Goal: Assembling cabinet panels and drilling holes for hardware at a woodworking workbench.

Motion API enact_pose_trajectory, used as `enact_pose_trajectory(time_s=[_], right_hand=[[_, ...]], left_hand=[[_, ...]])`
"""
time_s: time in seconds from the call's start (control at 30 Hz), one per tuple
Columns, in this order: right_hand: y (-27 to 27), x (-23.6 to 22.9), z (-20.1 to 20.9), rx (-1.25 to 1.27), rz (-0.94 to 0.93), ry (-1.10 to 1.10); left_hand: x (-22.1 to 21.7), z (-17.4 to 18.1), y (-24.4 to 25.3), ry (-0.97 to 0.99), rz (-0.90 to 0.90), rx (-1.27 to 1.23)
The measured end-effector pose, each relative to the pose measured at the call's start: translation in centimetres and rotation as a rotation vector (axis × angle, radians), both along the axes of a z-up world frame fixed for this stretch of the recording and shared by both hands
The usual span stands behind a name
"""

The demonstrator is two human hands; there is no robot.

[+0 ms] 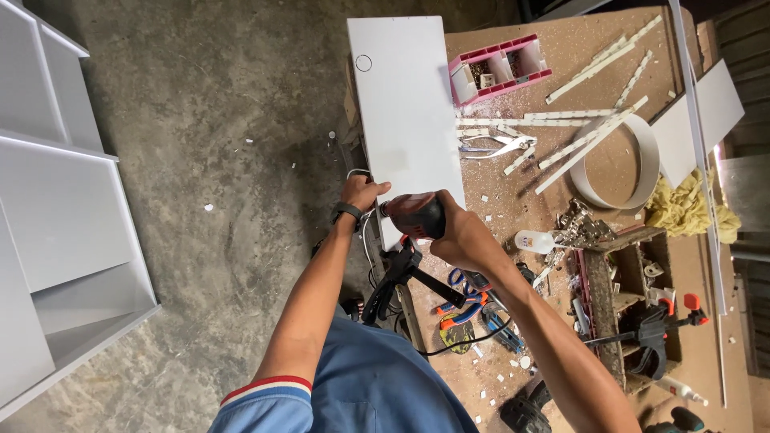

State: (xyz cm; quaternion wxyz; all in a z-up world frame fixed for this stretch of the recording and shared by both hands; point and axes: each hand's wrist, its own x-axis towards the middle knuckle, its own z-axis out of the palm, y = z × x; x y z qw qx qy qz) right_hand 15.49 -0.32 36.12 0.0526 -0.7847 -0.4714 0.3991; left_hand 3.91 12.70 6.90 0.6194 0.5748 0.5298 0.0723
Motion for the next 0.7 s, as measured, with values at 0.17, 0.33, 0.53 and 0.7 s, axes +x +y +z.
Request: enact_pose_trajectory(time_s=[0.17, 0.33, 0.53, 0.7], right_hand=[[0.7, -0.9, 0.7, -0.107, -0.01, -0.021], [0.3, -1.1, 0.3, 0.002, 0.011, -0.049], [0.4, -1.2, 0.4, -0.003, 0.005, -0.086], [-0.4, -1.0, 0.4, 0.072, 0.002, -0.052]], left_hand=[[-0.4, 2.8, 0.2, -0.035, 0.012, -0.069], [-0.5, 3.6, 0.2, -0.028, 0.023, -0.088], [-0.3, 1.0, 0.2, 0.033, -0.046, 0.021], [-0.3, 1.2, 0.2, 0.016, -0.024, 0.024]])
